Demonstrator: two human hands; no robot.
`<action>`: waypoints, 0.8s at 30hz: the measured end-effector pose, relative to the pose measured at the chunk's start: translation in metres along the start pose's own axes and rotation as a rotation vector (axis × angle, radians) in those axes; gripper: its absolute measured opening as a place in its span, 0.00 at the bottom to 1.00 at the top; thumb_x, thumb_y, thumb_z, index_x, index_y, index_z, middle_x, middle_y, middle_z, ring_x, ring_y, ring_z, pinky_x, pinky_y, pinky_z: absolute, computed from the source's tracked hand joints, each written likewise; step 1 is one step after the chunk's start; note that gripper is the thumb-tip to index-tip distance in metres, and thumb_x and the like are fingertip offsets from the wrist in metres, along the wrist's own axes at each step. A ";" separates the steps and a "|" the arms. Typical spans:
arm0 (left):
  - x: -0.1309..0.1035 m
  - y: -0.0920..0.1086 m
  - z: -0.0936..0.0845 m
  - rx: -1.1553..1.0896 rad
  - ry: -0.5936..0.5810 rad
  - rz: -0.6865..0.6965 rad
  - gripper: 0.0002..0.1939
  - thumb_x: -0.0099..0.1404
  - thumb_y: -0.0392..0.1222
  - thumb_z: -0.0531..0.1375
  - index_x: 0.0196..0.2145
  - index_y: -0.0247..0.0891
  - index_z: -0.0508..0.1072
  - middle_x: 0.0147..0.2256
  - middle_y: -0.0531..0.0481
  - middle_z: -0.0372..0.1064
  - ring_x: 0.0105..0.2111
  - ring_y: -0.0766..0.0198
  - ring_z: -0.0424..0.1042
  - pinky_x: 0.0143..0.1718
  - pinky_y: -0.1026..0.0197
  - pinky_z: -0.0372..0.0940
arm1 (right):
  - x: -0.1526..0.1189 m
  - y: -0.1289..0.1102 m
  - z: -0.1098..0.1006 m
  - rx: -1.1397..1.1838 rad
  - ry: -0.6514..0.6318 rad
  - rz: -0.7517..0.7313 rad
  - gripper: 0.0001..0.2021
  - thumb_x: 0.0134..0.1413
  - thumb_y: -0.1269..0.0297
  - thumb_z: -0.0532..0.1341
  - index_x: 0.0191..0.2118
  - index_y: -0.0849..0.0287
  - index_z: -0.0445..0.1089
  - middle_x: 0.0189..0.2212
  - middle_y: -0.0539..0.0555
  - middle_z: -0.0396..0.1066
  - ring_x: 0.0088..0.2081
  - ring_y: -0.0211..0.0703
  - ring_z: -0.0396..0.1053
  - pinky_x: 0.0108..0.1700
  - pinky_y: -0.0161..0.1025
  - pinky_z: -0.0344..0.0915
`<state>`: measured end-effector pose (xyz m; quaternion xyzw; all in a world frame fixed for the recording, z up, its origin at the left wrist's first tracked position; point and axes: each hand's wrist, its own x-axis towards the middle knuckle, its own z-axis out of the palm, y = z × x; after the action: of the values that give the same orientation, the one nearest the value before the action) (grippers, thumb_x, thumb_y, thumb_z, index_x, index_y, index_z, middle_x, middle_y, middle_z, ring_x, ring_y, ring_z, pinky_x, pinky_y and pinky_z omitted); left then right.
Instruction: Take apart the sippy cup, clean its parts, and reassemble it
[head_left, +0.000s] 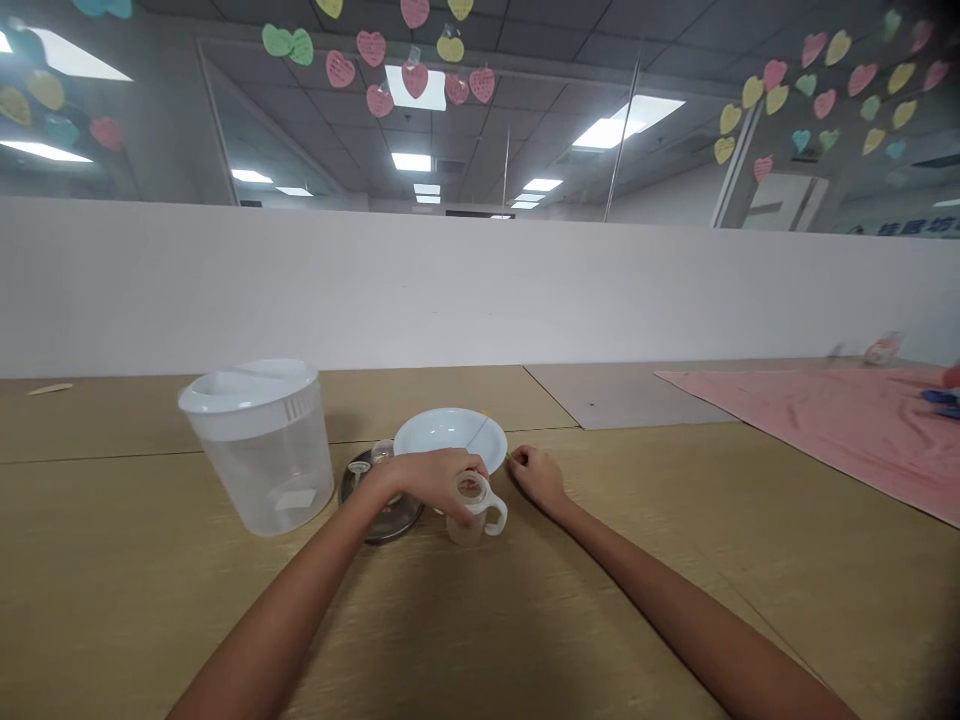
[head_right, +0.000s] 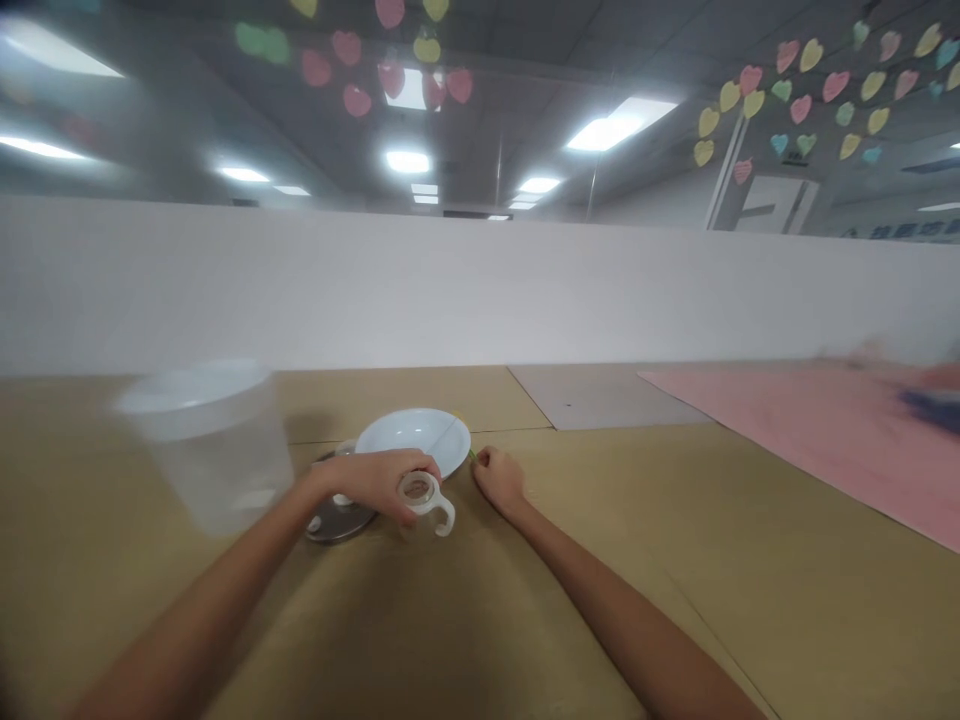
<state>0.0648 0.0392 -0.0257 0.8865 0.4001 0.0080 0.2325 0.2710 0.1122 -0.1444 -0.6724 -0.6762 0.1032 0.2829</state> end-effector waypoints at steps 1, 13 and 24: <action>0.001 -0.002 -0.001 -0.017 -0.003 0.009 0.27 0.46 0.50 0.63 0.45 0.43 0.67 0.45 0.51 0.65 0.44 0.59 0.65 0.42 0.62 0.60 | 0.000 0.000 0.000 -0.006 -0.002 -0.003 0.07 0.49 0.66 0.55 0.29 0.60 0.70 0.27 0.52 0.71 0.27 0.37 0.64 0.26 0.33 0.47; 0.041 -0.048 0.030 -0.061 0.245 -0.119 0.32 0.61 0.64 0.40 0.25 0.36 0.70 0.26 0.49 0.69 0.27 0.61 0.67 0.29 0.63 0.58 | -0.004 -0.005 0.000 -0.066 -0.027 -0.039 0.09 0.52 0.65 0.54 0.30 0.60 0.71 0.29 0.54 0.72 0.30 0.39 0.66 0.26 0.33 0.47; 0.048 -0.048 0.040 0.159 0.443 -0.165 0.22 0.63 0.51 0.50 0.45 0.33 0.71 0.46 0.40 0.70 0.47 0.52 0.67 0.47 0.54 0.59 | -0.005 -0.004 0.001 0.059 0.083 -0.104 0.13 0.56 0.61 0.50 0.30 0.60 0.70 0.28 0.54 0.71 0.29 0.39 0.65 0.27 0.33 0.48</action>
<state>0.0721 0.0844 -0.0900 0.8430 0.5116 0.1514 0.0684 0.2666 0.1070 -0.1446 -0.6312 -0.6946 0.0802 0.3356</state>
